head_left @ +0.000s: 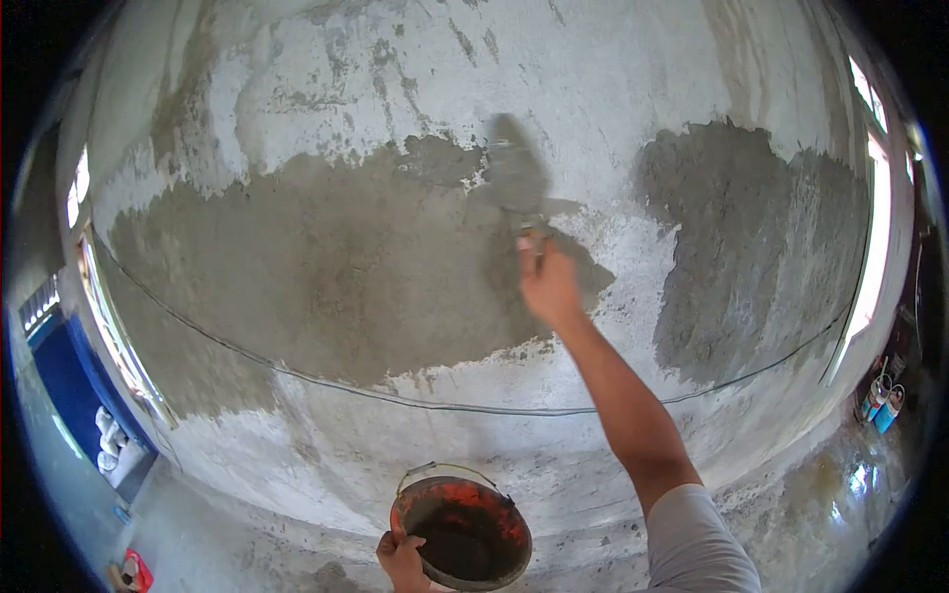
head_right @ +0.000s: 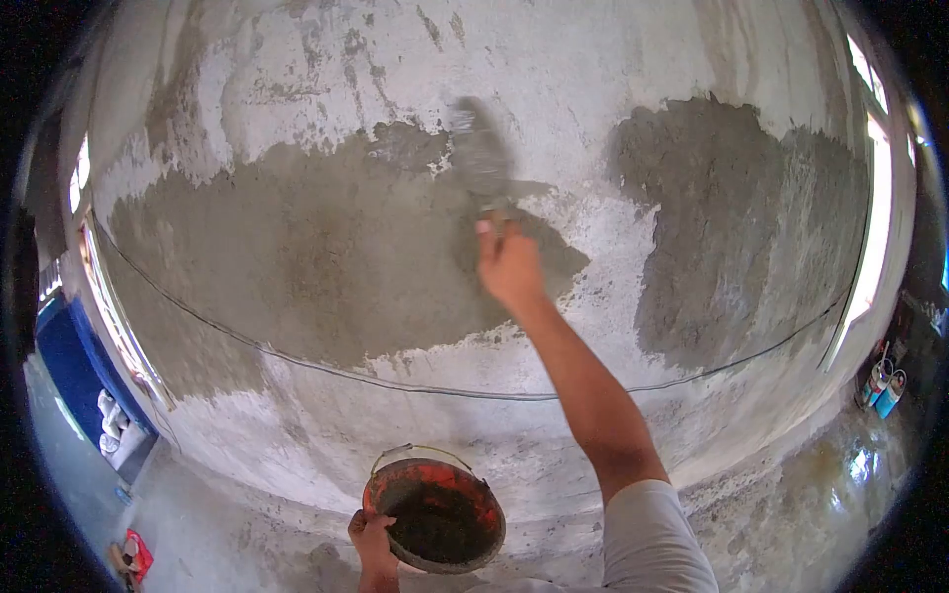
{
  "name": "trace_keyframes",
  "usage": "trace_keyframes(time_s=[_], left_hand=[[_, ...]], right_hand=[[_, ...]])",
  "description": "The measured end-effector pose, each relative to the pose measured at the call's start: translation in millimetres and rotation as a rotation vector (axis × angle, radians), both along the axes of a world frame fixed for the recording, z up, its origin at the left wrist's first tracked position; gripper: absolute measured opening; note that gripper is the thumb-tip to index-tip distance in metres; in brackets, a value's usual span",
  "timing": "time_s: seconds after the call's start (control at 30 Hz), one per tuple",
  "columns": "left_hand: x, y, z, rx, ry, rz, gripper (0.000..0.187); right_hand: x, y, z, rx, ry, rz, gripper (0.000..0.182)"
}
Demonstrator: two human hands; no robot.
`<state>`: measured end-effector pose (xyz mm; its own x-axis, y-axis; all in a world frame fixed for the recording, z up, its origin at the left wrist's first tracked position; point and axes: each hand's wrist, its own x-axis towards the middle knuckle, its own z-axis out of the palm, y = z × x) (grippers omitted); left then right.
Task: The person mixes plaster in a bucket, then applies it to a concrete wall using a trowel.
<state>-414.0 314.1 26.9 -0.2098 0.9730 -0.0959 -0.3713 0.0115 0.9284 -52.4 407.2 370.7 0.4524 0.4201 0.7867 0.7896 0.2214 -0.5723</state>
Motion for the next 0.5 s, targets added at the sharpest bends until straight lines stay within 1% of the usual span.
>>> trace_keyframes(time_s=[0.03,0.1,0.13,0.2,0.23,0.3,0.33,0.37,0.4,0.43,0.5], left_hand=[[0,-2,2,0.0,0.005,0.001,0.024],[6,-6,17,-0.054,-0.031,0.047,0.026],[4,-6,13,-0.057,-0.027,0.047,0.026],[-1,-3,11,-0.072,0.105,0.1,0.023],[-4,-3,9,-0.077,0.106,0.102,0.023],[-3,-9,23,-0.082,-0.042,0.083,0.018],[-7,-6,13,-0.098,-0.052,0.085,0.018],[-15,2,-3,-0.038,0.002,0.084,0.012],[-20,3,-13,0.023,0.057,0.085,0.009],[-17,-7,11,-0.026,0.174,0.108,0.024],[-16,-12,31,-0.1,0.183,0.101,0.038]], right_hand=[[-17,8,1,-0.061,-0.047,0.051,0.05],[-36,35,1,-0.118,-0.214,0.069,0.051],[-38,42,0,-0.121,-0.21,0.07,0.051],[-41,51,7,-0.13,-0.209,-0.139,0.052],[-35,47,6,-0.135,-0.209,-0.136,0.052],[-5,25,3,-0.043,0.081,-0.091,0.052],[7,12,-5,-0.035,0.11,-0.113,0.051],[18,-1,-16,-0.026,0.139,-0.134,0.051],[35,-7,-36,0.081,0.07,-0.137,0.047],[47,-11,-58,0.187,-0.004,-0.133,0.044],[24,-62,-76,-0.07,0.466,0.229,0.036]])
